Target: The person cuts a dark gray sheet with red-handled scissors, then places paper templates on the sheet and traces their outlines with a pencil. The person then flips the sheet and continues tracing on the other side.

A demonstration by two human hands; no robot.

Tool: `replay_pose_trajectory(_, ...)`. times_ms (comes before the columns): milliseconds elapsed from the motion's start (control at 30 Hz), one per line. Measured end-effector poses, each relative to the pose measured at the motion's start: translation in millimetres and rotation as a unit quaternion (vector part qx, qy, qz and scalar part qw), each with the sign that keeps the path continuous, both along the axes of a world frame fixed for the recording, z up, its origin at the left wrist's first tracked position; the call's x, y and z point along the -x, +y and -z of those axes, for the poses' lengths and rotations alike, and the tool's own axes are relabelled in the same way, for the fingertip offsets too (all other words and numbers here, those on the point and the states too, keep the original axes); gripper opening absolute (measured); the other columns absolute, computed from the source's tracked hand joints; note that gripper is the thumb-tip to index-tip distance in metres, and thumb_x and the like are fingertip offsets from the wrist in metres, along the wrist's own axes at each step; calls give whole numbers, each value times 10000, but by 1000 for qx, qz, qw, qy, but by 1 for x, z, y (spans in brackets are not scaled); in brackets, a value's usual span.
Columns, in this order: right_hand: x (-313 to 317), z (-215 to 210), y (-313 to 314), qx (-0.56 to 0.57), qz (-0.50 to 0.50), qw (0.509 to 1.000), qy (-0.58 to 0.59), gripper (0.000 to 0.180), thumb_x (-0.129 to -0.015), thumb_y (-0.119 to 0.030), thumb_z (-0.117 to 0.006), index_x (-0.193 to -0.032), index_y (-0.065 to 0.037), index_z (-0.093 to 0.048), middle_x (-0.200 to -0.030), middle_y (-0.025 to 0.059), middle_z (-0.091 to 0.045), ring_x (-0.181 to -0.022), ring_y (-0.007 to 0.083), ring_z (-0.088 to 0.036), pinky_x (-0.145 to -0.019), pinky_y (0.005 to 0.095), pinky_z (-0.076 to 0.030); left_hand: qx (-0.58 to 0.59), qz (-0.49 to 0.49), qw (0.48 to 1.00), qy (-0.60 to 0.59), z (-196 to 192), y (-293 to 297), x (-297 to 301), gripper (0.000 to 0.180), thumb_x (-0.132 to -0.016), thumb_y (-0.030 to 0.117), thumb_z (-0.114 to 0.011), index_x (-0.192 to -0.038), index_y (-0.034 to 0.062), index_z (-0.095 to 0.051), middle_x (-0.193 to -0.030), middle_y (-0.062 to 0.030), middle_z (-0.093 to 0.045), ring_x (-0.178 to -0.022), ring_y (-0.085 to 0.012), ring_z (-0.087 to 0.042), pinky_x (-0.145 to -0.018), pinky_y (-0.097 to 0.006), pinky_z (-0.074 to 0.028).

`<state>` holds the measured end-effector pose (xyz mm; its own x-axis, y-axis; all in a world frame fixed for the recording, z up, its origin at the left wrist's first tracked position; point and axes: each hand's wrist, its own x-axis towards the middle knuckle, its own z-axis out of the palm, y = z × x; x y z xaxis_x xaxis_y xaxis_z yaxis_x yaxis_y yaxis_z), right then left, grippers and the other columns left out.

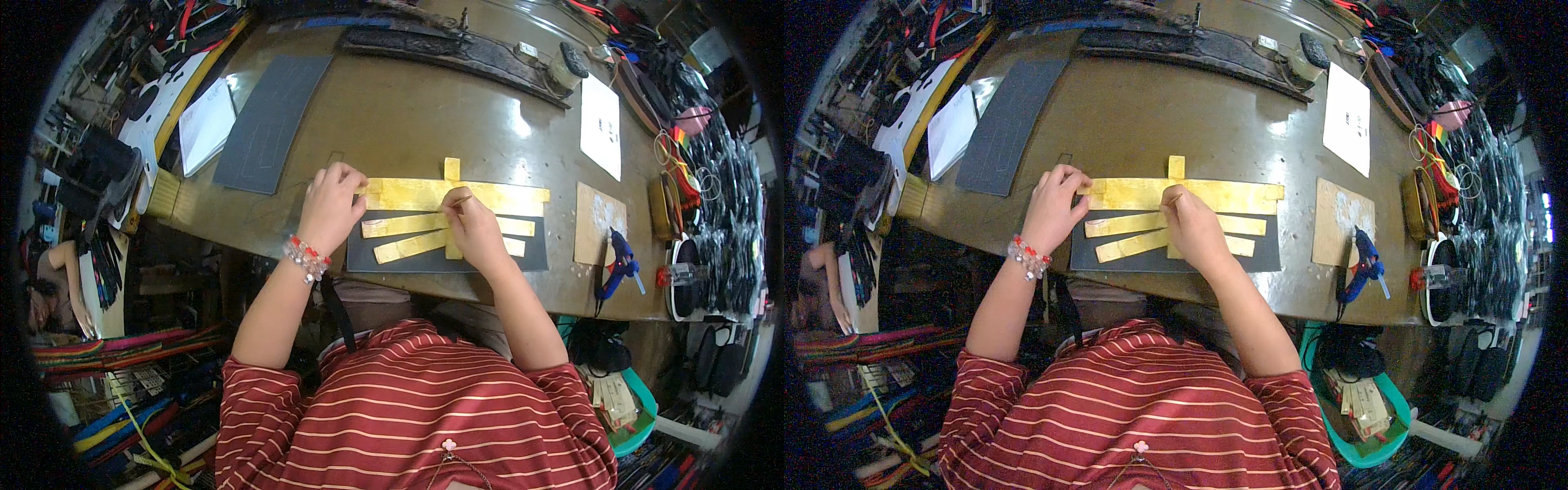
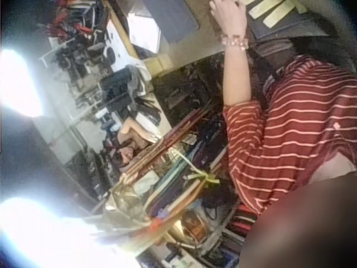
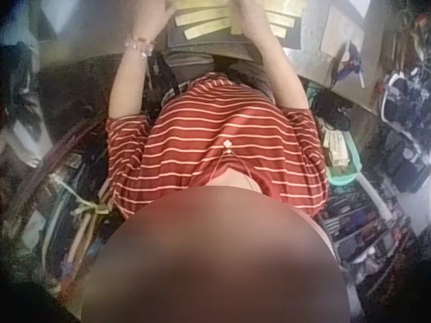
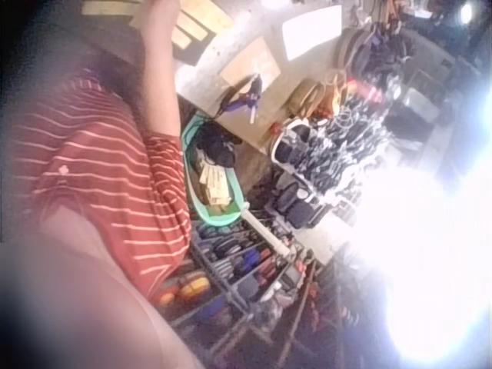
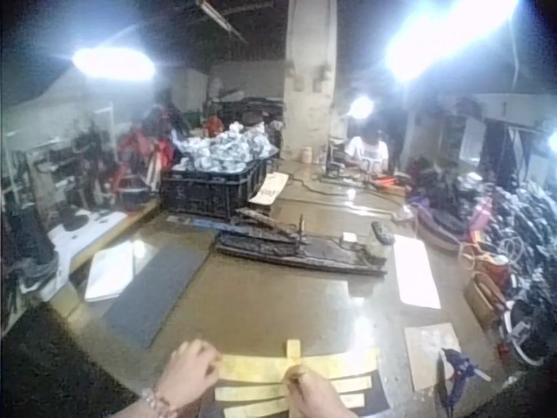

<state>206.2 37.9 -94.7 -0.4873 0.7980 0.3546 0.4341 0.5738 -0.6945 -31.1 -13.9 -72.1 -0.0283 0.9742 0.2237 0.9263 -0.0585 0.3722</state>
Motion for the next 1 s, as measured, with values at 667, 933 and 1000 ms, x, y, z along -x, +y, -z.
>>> replay_pose_trajectory(667, 70, -16, -25, -31, -90, 994, -49, 106, -819, -28, -557, -918, -30, -517, -821, 150, -597, -748, 340, -607, -649, 389, -498, 38, 97, 994, 37, 10, -85, -67, 702, -841, 430, -580, -1214, -145, -429, -1265, -327, -425, -1200, -428, -417, -1022, -467, -347)
replay_pose_trajectory(933, 86, -12, -31, 56, -65, 996, -25, 125, -842, -3, -578, -955, -24, -528, -860, 130, -658, -813, 271, -672, -698, 333, -540, 39, 105, 993, 46, 20, -92, -67, 751, -825, 475, -568, -1237, -136, -421, -1280, -332, -413, -1252, -430, -360, -1065, -516, -249)
replay_pose_trajectory(1000, 86, -11, -30, 48, -72, 996, -21, 130, -841, 8, -577, -958, -22, -529, -853, 127, -662, -808, 260, -679, -700, 329, -547, 34, 104, 992, 64, 21, -92, -68, 730, -828, 477, -556, -1227, -125, -447, -1274, -326, -427, -1237, -415, -383, -1061, -503, -258)
